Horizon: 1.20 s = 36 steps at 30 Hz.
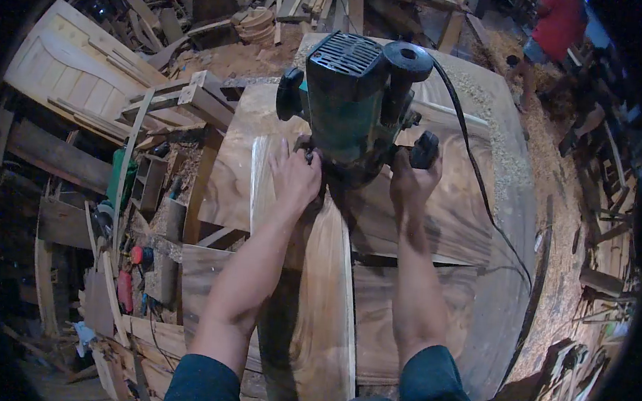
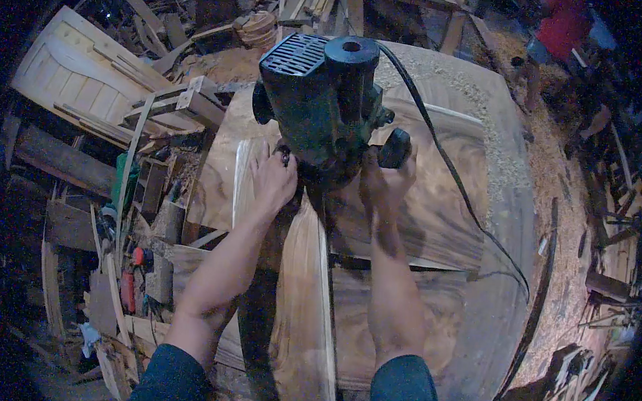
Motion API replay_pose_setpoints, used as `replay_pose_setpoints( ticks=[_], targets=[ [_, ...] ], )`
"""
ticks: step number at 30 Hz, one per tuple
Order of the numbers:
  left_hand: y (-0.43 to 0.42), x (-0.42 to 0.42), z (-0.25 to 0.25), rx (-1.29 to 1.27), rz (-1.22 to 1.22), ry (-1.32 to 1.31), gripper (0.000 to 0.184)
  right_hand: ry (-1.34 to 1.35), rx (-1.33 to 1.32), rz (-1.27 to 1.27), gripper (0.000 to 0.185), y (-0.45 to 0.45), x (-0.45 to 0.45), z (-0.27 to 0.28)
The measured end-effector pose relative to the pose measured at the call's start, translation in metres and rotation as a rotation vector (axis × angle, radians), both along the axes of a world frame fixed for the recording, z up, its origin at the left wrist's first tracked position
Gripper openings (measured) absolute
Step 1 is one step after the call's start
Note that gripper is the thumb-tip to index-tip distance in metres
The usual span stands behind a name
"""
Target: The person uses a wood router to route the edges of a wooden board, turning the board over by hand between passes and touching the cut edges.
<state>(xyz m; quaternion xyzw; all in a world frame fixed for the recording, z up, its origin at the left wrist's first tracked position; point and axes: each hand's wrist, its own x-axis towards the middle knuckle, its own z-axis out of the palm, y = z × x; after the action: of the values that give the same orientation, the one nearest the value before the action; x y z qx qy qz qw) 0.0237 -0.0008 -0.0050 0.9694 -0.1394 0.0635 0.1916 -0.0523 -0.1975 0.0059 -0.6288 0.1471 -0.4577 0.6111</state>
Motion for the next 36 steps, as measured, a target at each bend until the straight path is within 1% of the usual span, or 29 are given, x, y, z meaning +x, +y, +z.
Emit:
replay_pose_setpoints(
  ticks=[2,5,8,11,14,17,20,23,26,29,32,35,36],
  targets=[
    [-0.001,-0.003,0.008,0.052,0.018,0.078,0.051,0.060,0.007,0.008,0.035,0.000,-0.004,0.001],
    [-0.001,-0.010,0.013,0.054,0.024,0.068,0.050,0.063,0.021,0.004,0.034,0.006,-0.009,0.012],
    [0.005,-0.009,-0.007,0.094,-0.020,-0.033,0.052,0.021,0.039,0.001,0.032,0.010,-0.013,0.014],
    [0.003,-0.020,0.007,0.053,0.008,0.015,0.052,0.041,0.074,-0.006,0.030,0.019,-0.026,0.031],
    [0.007,-0.025,-0.003,0.015,-0.009,-0.049,0.050,0.141,0.057,0.015,0.027,0.015,-0.033,0.026],
    [0.009,-0.031,-0.008,-0.016,-0.028,-0.098,0.050,-0.013,0.078,0.043,0.025,0.018,-0.039,0.022],
    [0.011,-0.040,-0.001,-0.007,-0.020,0.000,0.049,-0.030,0.174,0.080,0.025,0.018,-0.047,0.016],
    [0.017,-0.050,-0.003,0.046,-0.076,-0.028,0.049,0.102,0.093,0.013,0.026,0.021,-0.059,0.026],
    [0.016,-0.063,0.005,0.026,-0.025,0.004,0.047,0.051,0.148,0.007,0.033,0.029,-0.074,0.037],
    [0.022,-0.078,0.005,0.059,-0.141,-0.062,0.044,0.131,0.146,0.024,0.030,0.025,-0.086,0.023],
    [0.024,-0.091,0.001,-0.025,-0.111,-0.044,0.042,0.058,0.195,0.037,0.034,0.032,-0.101,0.031],
    [0.029,-0.108,0.002,0.043,-0.174,-0.128,0.043,0.223,0.156,-0.056,0.037,0.033,-0.119,0.027],
    [0.029,-0.112,0.005,0.034,-0.133,-0.085,0.044,0.144,0.208,-0.014,0.036,0.036,-0.125,0.029]
  ],
)
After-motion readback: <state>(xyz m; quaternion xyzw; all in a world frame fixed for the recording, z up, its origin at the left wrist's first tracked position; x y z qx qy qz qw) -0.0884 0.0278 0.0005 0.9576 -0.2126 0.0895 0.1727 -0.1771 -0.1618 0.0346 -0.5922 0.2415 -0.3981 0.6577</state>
